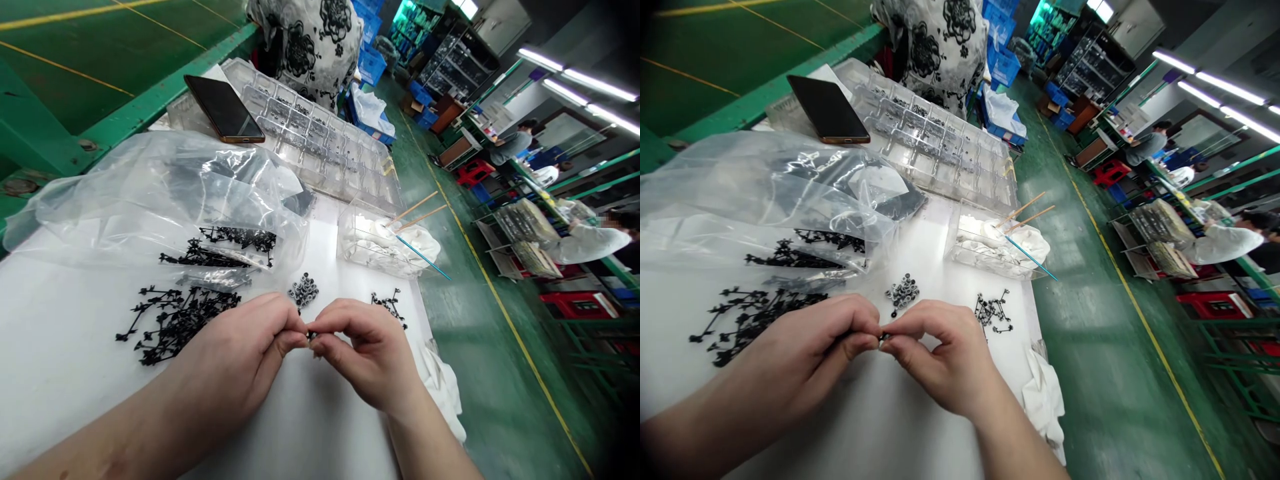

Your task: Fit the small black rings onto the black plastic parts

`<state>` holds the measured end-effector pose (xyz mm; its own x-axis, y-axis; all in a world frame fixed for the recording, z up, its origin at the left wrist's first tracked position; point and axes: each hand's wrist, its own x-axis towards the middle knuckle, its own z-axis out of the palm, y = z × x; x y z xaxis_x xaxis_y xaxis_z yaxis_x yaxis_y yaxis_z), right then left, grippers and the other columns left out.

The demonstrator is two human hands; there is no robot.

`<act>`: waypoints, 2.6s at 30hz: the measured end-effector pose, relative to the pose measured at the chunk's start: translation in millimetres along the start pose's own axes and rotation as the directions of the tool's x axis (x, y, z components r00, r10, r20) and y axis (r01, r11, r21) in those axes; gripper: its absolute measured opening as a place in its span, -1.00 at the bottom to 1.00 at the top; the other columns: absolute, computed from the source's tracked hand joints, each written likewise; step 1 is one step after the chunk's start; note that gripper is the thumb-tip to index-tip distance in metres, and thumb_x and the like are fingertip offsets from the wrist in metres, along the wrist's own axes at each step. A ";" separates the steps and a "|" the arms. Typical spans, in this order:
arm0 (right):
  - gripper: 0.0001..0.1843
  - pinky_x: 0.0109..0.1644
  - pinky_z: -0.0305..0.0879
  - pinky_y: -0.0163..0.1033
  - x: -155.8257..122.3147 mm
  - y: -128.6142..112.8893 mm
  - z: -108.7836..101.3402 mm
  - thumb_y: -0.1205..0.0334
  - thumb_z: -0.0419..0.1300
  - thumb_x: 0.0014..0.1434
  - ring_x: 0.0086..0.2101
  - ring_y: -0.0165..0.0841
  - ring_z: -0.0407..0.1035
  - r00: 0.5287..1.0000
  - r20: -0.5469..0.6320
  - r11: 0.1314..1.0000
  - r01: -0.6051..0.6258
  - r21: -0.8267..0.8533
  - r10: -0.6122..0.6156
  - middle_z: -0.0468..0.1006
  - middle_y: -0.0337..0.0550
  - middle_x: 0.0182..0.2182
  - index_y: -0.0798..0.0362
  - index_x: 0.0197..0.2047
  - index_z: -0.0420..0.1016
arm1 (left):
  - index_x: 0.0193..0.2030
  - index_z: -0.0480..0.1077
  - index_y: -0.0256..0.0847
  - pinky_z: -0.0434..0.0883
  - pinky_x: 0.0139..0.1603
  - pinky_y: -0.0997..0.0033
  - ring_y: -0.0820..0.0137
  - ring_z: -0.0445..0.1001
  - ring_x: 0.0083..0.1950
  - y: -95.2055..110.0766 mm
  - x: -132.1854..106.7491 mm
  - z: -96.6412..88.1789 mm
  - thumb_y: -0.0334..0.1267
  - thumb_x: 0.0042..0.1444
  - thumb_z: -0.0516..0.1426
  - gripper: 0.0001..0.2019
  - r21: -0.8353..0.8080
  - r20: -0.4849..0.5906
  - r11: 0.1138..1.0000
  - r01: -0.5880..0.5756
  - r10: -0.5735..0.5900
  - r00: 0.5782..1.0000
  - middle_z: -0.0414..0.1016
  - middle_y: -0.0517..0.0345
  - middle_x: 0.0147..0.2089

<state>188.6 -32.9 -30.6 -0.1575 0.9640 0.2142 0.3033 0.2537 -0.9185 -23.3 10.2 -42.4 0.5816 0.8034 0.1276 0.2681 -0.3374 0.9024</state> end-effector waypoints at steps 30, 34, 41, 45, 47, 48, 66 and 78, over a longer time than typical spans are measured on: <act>-0.82 -0.27 0.27 -0.25 -45.2 -38.2 -105.7 0.18 0.28 0.28 -0.38 -0.36 0.39 0.847 -0.403 0.771 -0.501 -0.392 0.346 0.56 -0.22 -0.42 0.08 -0.33 0.58 | 0.21 0.36 -0.08 0.50 -0.17 0.23 0.29 0.50 -0.33 -0.3 7.5 3.8 0.13 0.52 0.07 -0.63 -0.440 0.005 0.876 0.198 -0.218 0.976 0.64 0.14 -0.18; -0.80 -0.21 0.35 -0.16 -51.3 -10.2 -103.8 0.17 0.27 0.26 -0.33 -0.24 0.47 0.817 -0.491 0.742 -0.525 -0.417 0.302 0.65 -0.06 -0.33 0.12 -0.23 0.66 | 0.03 0.37 -0.06 0.50 -0.16 0.20 0.26 0.54 -0.35 -4.2 8.2 6.2 0.22 0.46 0.12 -0.62 -0.471 -0.010 0.860 0.196 -0.228 0.974 0.70 0.14 -0.21; -0.74 -0.19 0.35 -0.17 -36.6 -51.3 -62.7 0.06 0.23 0.38 -0.31 -0.27 0.43 0.887 -0.442 0.829 -0.344 -0.441 0.132 0.57 -0.14 -0.31 0.05 -0.05 0.64 | -0.12 0.54 -0.13 0.57 -0.08 0.19 0.20 0.64 -0.26 6.0 5.3 -3.9 0.00 0.41 0.23 -0.76 -0.441 0.114 0.858 0.263 -0.237 0.965 0.75 0.05 -0.20; -0.87 -0.25 0.34 -0.25 -10.8 -55.3 -18.5 0.25 0.27 0.36 -0.33 -0.35 0.46 0.967 -0.236 0.924 0.001 -0.383 -0.099 0.58 -0.19 -0.30 -0.01 -0.05 0.63 | -0.15 0.64 -0.10 0.58 -0.21 0.33 0.25 0.63 -0.24 10.9 5.8 -5.9 -0.14 0.35 0.24 -0.84 -0.343 0.071 0.930 0.130 -0.112 0.991 0.70 0.07 -0.18; -0.86 -0.25 0.36 -0.26 -3.2 -40.9 -4.8 0.32 0.26 0.36 -0.33 -0.37 0.46 0.952 -0.239 0.936 0.101 -0.338 -0.189 0.59 -0.20 -0.30 -0.02 -0.04 0.61 | -0.16 0.66 -0.08 0.57 -0.24 0.38 0.27 0.63 -0.23 6.9 6.4 -7.2 -0.18 0.34 0.24 -0.85 -0.303 0.071 0.952 0.044 -0.023 0.997 0.68 0.06 -0.15; -0.84 -0.25 0.37 -0.26 -1.8 -32.0 -0.4 0.35 0.25 0.36 -0.34 -0.37 0.46 0.944 -0.251 0.941 0.130 -0.313 -0.214 0.59 -0.20 -0.31 -0.02 -0.04 0.60 | -0.13 0.67 -0.08 0.58 -0.24 0.38 0.29 0.63 -0.24 4.3 6.5 -7.7 -0.19 0.35 0.23 -0.85 -0.307 0.086 0.951 0.040 -0.014 0.996 0.68 0.07 -0.17; -0.76 -0.12 0.55 -0.29 -11.6 -7.5 5.9 0.41 0.32 0.39 -0.22 -0.37 0.53 0.982 -0.059 0.984 0.179 -0.006 -0.179 0.57 -0.13 -0.20 -0.08 0.02 0.69 | -0.03 0.51 -0.12 0.58 -0.21 0.44 0.34 0.70 -0.28 -0.9 2.8 -7.2 -0.24 0.34 0.28 -0.89 -0.569 0.373 0.657 0.494 -0.329 0.867 0.77 0.16 -0.32; -0.91 -0.12 0.54 -0.21 -9.5 1.8 15.1 0.17 0.39 0.39 -0.21 -0.37 0.45 0.999 -0.021 0.941 -0.025 0.336 0.034 0.39 -0.17 -0.20 -0.12 -0.08 0.75 | -0.19 0.58 -0.07 0.45 -0.22 0.50 0.44 0.57 -0.33 14.9 7.4 -12.0 -0.24 0.49 0.09 -0.75 -0.253 0.241 0.964 0.085 -0.022 0.970 0.65 0.28 -0.31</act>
<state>176.5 -42.8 -39.3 -0.1270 0.9735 0.1901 -0.0266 0.1883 -0.9818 -24.3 17.0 -23.0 0.7436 0.6686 0.0042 0.1138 -0.1328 0.9846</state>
